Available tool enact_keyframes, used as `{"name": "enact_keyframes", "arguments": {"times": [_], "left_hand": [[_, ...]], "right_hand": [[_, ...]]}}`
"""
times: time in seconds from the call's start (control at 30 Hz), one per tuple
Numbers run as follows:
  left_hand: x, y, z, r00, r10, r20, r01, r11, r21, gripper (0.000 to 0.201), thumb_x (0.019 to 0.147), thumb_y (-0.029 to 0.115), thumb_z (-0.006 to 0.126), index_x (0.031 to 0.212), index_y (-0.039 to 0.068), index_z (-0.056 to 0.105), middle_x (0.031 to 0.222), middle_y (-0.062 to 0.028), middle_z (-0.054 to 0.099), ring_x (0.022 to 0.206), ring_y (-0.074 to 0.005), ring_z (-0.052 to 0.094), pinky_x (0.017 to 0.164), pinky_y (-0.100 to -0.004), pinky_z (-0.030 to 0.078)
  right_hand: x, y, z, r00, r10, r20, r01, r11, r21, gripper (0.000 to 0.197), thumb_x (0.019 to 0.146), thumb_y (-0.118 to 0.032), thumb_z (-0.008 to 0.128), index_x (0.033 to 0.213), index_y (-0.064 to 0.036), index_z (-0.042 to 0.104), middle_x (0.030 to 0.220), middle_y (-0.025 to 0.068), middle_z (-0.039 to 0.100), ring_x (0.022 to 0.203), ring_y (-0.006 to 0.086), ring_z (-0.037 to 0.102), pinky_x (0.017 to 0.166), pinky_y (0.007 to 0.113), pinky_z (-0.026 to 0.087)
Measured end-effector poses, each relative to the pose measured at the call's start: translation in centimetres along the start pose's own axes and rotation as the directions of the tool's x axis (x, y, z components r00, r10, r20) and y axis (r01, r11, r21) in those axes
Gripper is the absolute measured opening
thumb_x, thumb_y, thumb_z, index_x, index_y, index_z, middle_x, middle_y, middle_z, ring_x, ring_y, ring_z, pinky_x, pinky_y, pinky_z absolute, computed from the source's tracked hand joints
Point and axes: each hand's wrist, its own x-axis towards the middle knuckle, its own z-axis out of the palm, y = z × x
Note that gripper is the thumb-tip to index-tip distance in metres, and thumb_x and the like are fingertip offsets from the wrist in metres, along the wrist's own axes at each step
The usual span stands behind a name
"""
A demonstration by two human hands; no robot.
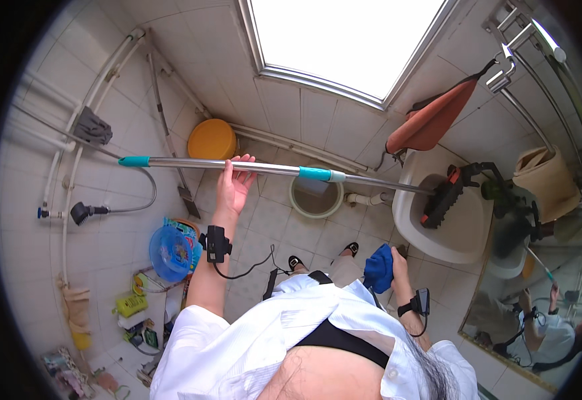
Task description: Cleaning various surfaces and items in a bathroom including a mirror, shelf objects, and a window.
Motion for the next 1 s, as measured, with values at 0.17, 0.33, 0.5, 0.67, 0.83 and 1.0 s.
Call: {"name": "enact_keyframes", "arguments": {"times": [0.17, 0.33, 0.5, 0.67, 0.83, 1.0], "left_hand": [[9.3, 0.3, -0.7, 0.994, -0.107, 0.003, 0.107, 0.994, -0.007, 0.031, 0.098, 0.035, 0.045, 0.11, 0.009, 0.054, 0.121, -0.0107, 0.059, 0.118, -0.0272, 0.053, 0.096, -0.043, 0.045], [13.7, 0.4, -0.2, 0.975, -0.221, -0.034, 0.223, 0.973, 0.058, 0.035, 0.095, 0.041, 0.049, 0.112, 0.011, 0.057, 0.118, -0.0092, 0.06, 0.108, -0.0228, 0.055, 0.096, -0.0402, 0.045], [15.4, 2.3, 1.6, 0.962, -0.27, -0.03, 0.271, 0.947, 0.17, 0.037, 0.095, 0.04, 0.051, 0.114, 0.01, 0.059, 0.112, -0.0079, 0.061, 0.104, -0.02, 0.056, 0.096, -0.0363, 0.044], [17.4, 3.0, 1.4, 0.965, -0.243, -0.098, 0.261, 0.907, 0.33, 0.039, 0.094, 0.041, 0.053, 0.113, 0.009, 0.061, 0.09, -0.0018, 0.062, 0.085, -0.0146, 0.058, 0.078, -0.0295, 0.049], [17.6, 4.6, 1.6, 0.926, -0.377, 0.002, 0.353, 0.868, 0.348, 0.039, 0.093, 0.038, 0.055, 0.115, 0.006, 0.06, 0.096, -0.0044, 0.064, 0.085, -0.0149, 0.063, 0.073, -0.0281, 0.053], [19.4, 6.3, 1.2, 0.807, -0.564, 0.177, 0.471, 0.794, 0.383, 0.041, 0.095, 0.031, 0.053, 0.127, 0.006, 0.05, 0.109, -0.0088, 0.063, 0.093, -0.016, 0.063, 0.082, -0.0293, 0.054]], "right_hand": [[-0.8, -1.4, 3.7, 0.998, 0.012, 0.056, -0.021, 0.986, 0.166, 0.033, 0.094, -0.031, 0.053, 0.107, -0.0016, 0.059, 0.094, 0.0063, 0.063, 0.083, 0.0154, 0.062, 0.076, 0.03, 0.051], [-1.0, -9.6, 8.9, 0.971, -0.123, 0.207, 0.052, 0.947, 0.318, 0.034, 0.09, -0.019, 0.052, 0.118, -0.0011, 0.05, 0.107, 0.0094, 0.059, 0.095, 0.0175, 0.06, 0.087, 0.031, 0.048], [1.7, -18.3, 16.4, 0.891, -0.385, 0.239, 0.303, 0.898, 0.32, 0.038, 0.089, -0.01, 0.051, 0.125, -0.0037, 0.042, 0.108, 0.0091, 0.057, 0.098, 0.016, 0.057, 0.088, 0.031, 0.048], [6.4, -23.8, 22.8, 0.832, -0.486, 0.269, 0.449, 0.873, 0.187, 0.035, 0.09, -0.002, 0.05, 0.123, -0.0052, 0.042, 0.106, 0.0085, 0.058, 0.095, 0.0132, 0.057, 0.083, 0.028, 0.049], [16.8, -26.6, 26.1, 0.685, -0.726, -0.059, 0.725, 0.687, -0.039, 0.031, 0.088, -0.002, 0.054, 0.119, -0.0014, 0.049, 0.111, 0.0083, 0.055, 0.098, 0.0137, 0.054, 0.087, 0.028, 0.045], [26.8, -27.9, 28.0, 0.478, -0.77, -0.423, 0.519, 0.636, -0.571, 0.043, 0.081, -0.014, 0.066, 0.119, -0.0021, 0.052, 0.114, 0.0162, 0.051, 0.105, 0.0283, 0.052, 0.093, 0.038, 0.043]]}}
